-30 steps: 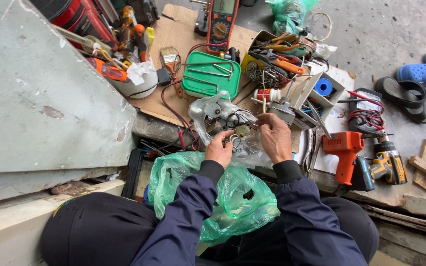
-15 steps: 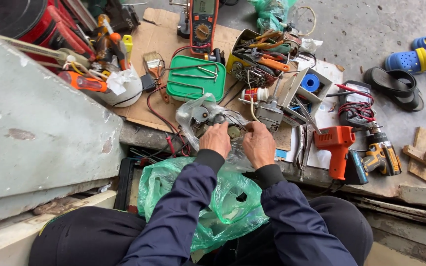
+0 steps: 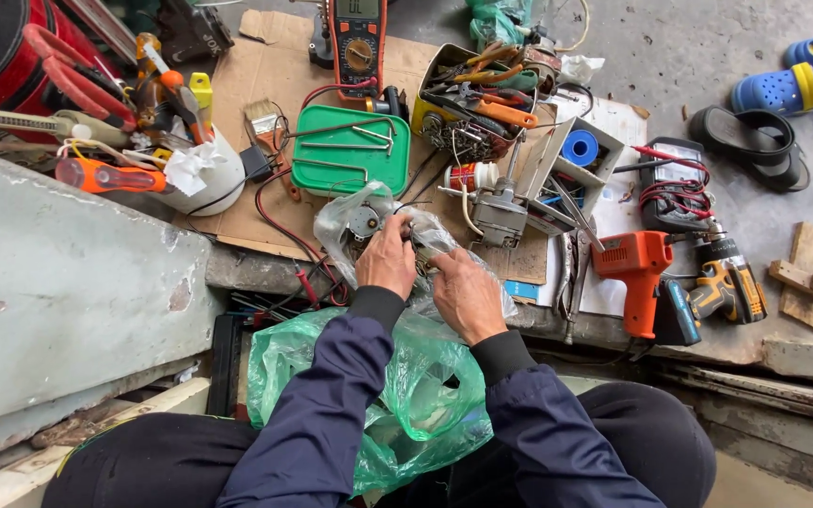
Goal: Testing the electrical connections of a small motor using a multimeter and sorting through components in a bag.
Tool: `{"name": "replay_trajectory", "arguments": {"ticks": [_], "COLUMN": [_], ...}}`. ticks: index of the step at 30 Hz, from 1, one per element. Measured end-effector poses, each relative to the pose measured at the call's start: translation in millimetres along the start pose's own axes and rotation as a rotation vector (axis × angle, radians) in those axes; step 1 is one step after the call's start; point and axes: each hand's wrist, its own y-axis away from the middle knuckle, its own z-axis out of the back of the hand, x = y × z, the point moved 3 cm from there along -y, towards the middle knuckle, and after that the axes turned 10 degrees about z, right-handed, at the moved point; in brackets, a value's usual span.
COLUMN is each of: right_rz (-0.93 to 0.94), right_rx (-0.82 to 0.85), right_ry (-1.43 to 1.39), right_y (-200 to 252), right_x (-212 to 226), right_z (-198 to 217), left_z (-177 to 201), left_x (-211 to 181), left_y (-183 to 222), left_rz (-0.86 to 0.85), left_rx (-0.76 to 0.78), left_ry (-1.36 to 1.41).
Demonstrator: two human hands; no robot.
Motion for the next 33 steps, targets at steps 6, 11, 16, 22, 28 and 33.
{"name": "replay_trajectory", "arguments": {"ticks": [6, 11, 16, 22, 28, 33], "right_rz": [-0.152, -0.191, -0.178, -0.209, -0.255, -0.251], "right_rx": [0.261, 0.064, -0.042, -0.012, -0.04, -0.285], "right_ry": [0.106, -0.077, -0.2, -0.209, -0.305, -0.568], "right_y": [-6.0, 1.7, 11.4, 8.6, 9.3, 3.8], "right_x": [-44.6, -21.5, 16.8, 5.1, 4.2, 0.3], "right_z": [-51.4, -27.2, 17.7, 6.5, 18.4, 32.0], "left_z": [-44.9, -43.7, -28.3, -48.9, -50.9, 12.5], "left_x": [43.7, 38.5, 17.6, 20.2, 19.9, -7.7], "left_y": [-19.2, -18.7, -10.7, -40.3, -41.5, -5.6], "left_rz": [-0.104, -0.062, -0.035, 0.007, -0.097, -0.182], "left_rx": [-0.169, -0.133, -0.108, -0.085, -0.237, -0.412], "left_ry": [-0.116, -0.148, -0.146, -0.233, -0.193, -0.104]}}
